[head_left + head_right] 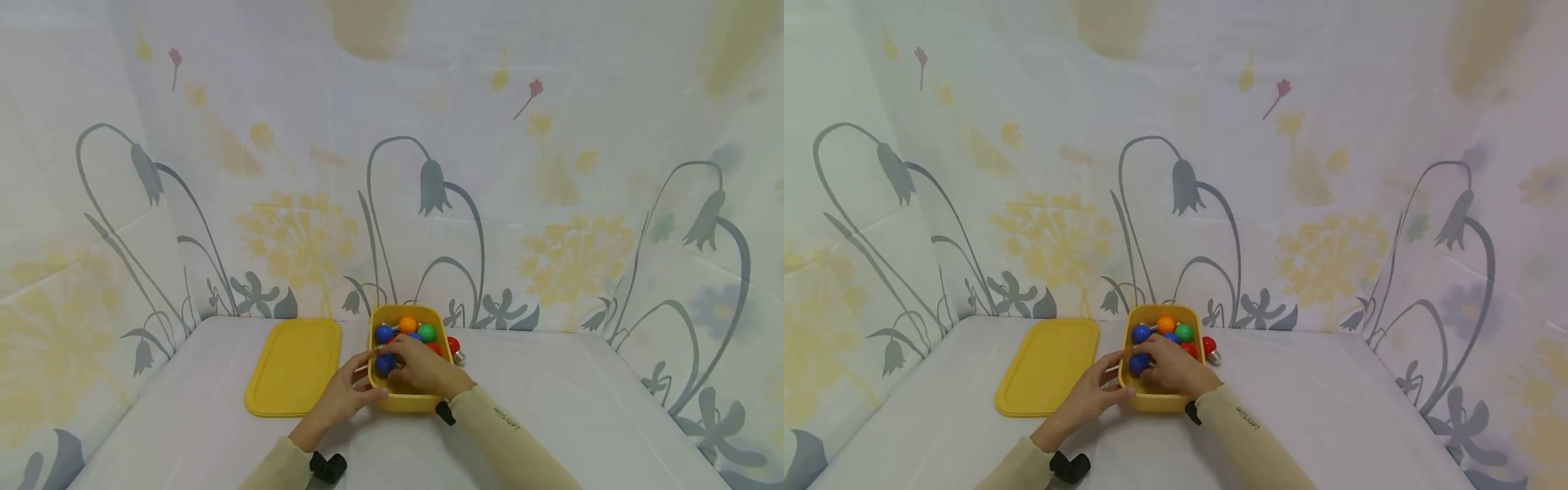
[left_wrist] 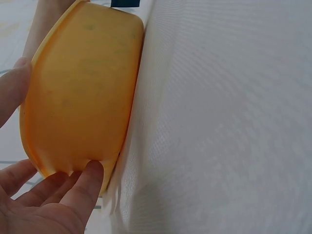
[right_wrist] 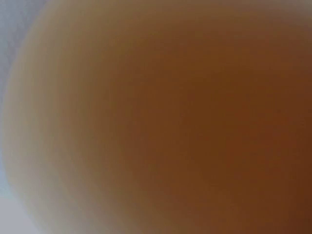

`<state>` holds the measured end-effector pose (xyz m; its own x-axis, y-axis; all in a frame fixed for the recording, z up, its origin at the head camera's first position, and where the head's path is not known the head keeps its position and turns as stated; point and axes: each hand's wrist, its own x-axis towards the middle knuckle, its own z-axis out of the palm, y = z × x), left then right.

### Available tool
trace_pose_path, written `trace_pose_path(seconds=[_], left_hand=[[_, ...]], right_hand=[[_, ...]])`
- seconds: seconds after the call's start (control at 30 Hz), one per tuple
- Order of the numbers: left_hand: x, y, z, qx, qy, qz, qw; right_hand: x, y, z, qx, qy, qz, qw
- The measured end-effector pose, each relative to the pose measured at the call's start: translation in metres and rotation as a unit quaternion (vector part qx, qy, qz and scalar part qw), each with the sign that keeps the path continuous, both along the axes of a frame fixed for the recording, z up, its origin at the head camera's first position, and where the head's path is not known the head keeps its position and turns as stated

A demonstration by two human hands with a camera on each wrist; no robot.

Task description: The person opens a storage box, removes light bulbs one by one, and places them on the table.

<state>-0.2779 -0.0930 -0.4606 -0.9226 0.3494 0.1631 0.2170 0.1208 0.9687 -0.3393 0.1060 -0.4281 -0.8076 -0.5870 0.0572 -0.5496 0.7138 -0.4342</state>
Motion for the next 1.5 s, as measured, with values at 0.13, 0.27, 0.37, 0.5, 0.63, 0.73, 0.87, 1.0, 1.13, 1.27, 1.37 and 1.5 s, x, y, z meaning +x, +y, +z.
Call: trace_pose_path(seconds=[0.13, 0.27, 0.37, 0.5, 0.63, 0.73, 0.87, 1.0, 1.13, 1.27, 1.37, 1.5], left_hand=[[0.000, 0.000, 0.001, -0.004, 0.002, 0.003, 1.0000], [0.000, 0.000, 0.001, 0.000, -0.001, 0.003, 1.0000], [0.000, 0.000, 0.000, 0.003, -0.004, 0.002, 1.0000], [0.000, 0.000, 0.000, 0.002, -0.005, 0.003, 1.0000], [-0.001, 0.000, 0.000, 0.004, -0.003, 0.002, 1.0000], [-0.001, -0.001, 0.001, 0.005, -0.004, 0.002, 1.0000], [-0.001, -0.001, 0.001, 0.004, -0.005, 0.005, 1.0000], [-0.002, 0.000, 0.000, 0.007, -0.003, 0.004, 1.0000], [-0.002, 0.001, -0.002, 0.005, -0.003, 0.004, 1.0000], [-0.002, 0.002, -0.003, 0.002, -0.005, 0.008, 1.0000], [-0.002, 0.002, -0.003, 0.004, -0.007, 0.009, 0.9999], [-0.003, 0.002, -0.003, 0.008, -0.007, 0.009, 0.9999]], right_hand=[[-0.001, -0.001, 0.000, -0.005, -0.010, -0.016, 0.9998], [-0.002, -0.001, -0.004, -0.005, -0.010, -0.019, 0.9998], [-0.002, -0.002, -0.007, 0.001, -0.008, -0.015, 0.9999], [-0.002, -0.002, -0.008, 0.008, -0.002, -0.007, 0.9999], [-0.003, -0.002, -0.006, 0.012, 0.006, -0.002, 0.9999], [-0.002, -0.002, -0.004, 0.010, 0.006, -0.001, 0.9999], [-0.001, -0.001, 0.000, -0.011, -0.003, -0.007, 0.9999], [-0.001, 0.003, 0.005, -0.034, -0.002, -0.015, 0.9993], [-0.002, 0.008, 0.008, -0.044, 0.017, -0.015, 0.9988], [-0.002, 0.014, 0.013, -0.049, 0.029, -0.018, 0.9982], [-0.002, 0.020, 0.019, -0.062, 0.035, -0.018, 0.9973], [-0.001, 0.029, 0.028, -0.092, 0.038, -0.020, 0.9949]])
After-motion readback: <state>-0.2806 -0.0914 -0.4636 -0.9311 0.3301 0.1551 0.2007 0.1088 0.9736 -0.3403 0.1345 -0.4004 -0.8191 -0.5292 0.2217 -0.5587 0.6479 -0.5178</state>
